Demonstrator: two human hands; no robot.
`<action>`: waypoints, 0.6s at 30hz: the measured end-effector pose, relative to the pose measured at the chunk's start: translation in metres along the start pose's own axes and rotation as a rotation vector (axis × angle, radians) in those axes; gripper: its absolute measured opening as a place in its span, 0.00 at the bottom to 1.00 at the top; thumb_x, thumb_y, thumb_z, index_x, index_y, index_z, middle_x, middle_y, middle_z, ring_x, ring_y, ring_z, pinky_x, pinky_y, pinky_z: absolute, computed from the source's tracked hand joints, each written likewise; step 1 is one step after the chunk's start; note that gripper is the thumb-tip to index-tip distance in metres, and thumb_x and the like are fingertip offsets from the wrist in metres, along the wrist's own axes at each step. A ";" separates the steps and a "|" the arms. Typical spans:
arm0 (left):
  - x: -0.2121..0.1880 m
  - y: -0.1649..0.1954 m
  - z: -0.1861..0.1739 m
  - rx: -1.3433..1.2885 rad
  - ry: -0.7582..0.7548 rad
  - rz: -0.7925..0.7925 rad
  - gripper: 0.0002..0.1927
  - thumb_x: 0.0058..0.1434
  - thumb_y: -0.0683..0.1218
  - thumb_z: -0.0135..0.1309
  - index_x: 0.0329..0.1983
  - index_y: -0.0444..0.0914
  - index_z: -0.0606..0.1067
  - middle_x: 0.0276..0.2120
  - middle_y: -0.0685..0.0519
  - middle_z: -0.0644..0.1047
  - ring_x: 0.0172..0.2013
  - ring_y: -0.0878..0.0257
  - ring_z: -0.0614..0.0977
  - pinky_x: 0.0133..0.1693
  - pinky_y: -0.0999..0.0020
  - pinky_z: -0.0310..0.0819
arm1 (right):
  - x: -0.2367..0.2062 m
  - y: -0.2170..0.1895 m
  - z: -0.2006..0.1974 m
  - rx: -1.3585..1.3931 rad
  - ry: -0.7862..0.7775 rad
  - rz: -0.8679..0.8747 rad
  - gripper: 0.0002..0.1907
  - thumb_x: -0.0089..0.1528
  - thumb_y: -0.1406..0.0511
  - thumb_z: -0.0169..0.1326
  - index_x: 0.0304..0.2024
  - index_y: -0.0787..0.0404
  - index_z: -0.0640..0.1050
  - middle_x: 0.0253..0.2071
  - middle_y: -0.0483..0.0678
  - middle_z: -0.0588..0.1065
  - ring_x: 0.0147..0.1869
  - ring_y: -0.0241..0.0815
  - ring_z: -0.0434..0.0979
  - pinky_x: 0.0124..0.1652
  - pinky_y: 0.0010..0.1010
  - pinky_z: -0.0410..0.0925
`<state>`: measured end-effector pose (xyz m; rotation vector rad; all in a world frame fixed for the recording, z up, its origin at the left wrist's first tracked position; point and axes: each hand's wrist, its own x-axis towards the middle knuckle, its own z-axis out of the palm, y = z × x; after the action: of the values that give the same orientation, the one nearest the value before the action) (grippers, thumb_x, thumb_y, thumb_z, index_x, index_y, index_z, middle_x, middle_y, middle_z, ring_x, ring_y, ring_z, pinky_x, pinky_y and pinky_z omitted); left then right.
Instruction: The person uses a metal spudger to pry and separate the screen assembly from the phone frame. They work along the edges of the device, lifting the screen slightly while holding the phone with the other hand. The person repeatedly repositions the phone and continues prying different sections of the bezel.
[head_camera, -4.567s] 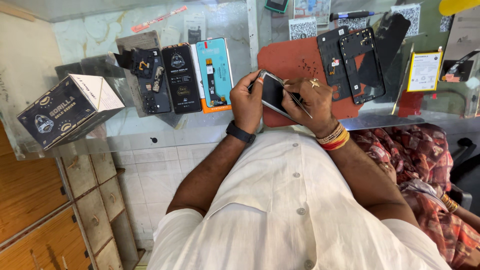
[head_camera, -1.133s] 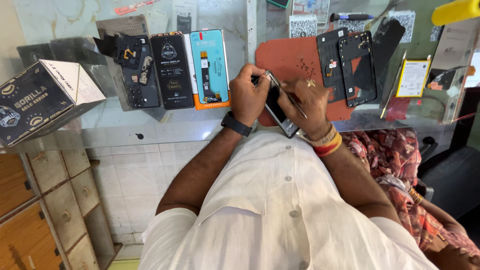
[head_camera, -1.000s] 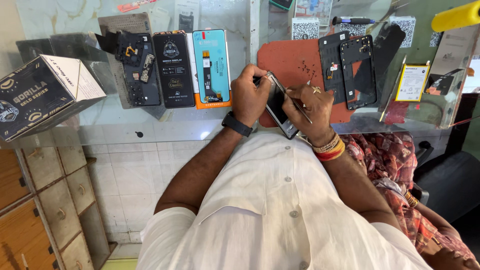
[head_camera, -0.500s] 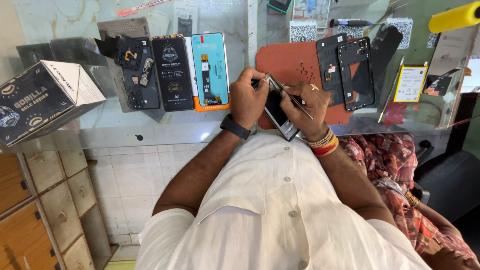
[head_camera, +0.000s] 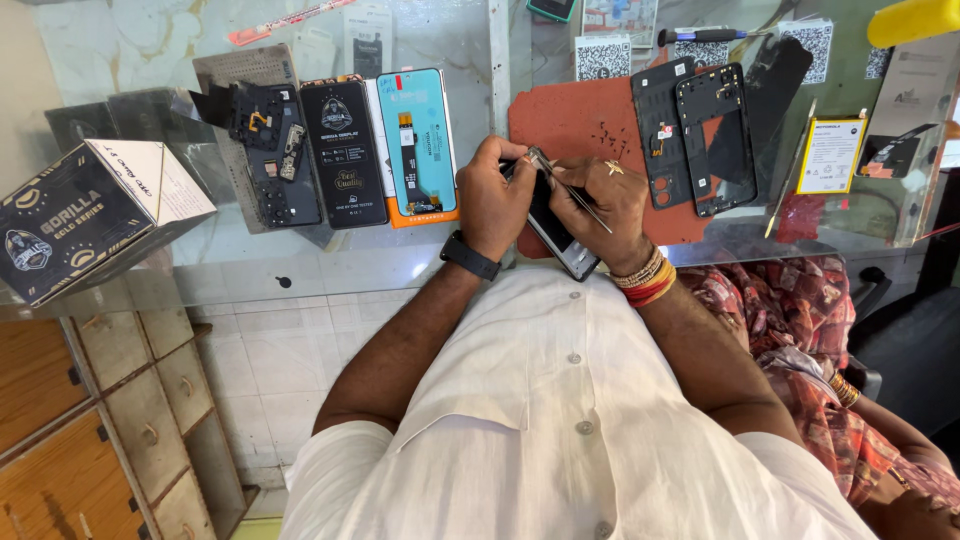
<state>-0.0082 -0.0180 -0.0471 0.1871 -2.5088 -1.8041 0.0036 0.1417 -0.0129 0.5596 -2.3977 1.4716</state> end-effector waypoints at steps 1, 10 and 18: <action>0.000 0.000 0.000 0.002 -0.001 -0.003 0.06 0.61 0.41 0.58 0.38 0.33 0.77 0.31 0.47 0.83 0.30 0.60 0.86 0.33 0.66 0.79 | 0.000 0.000 0.000 -0.008 0.000 -0.006 0.07 0.61 0.78 0.61 0.40 0.69 0.77 0.40 0.57 0.82 0.41 0.47 0.85 0.39 0.31 0.76; 0.000 0.002 0.000 0.009 0.012 0.021 0.06 0.61 0.42 0.59 0.37 0.33 0.77 0.31 0.47 0.83 0.30 0.59 0.86 0.34 0.65 0.79 | 0.001 0.001 -0.001 -0.020 -0.004 -0.025 0.07 0.62 0.77 0.61 0.40 0.69 0.77 0.41 0.57 0.82 0.41 0.48 0.86 0.40 0.32 0.76; -0.001 0.002 0.001 0.006 0.016 0.018 0.05 0.61 0.41 0.58 0.37 0.33 0.77 0.31 0.48 0.83 0.28 0.61 0.85 0.32 0.67 0.78 | 0.000 0.002 0.000 -0.039 0.004 -0.003 0.06 0.61 0.78 0.61 0.39 0.69 0.77 0.39 0.57 0.81 0.40 0.48 0.85 0.39 0.32 0.76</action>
<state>-0.0078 -0.0169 -0.0455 0.1781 -2.4970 -1.7815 0.0030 0.1424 -0.0145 0.5502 -2.4166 1.4199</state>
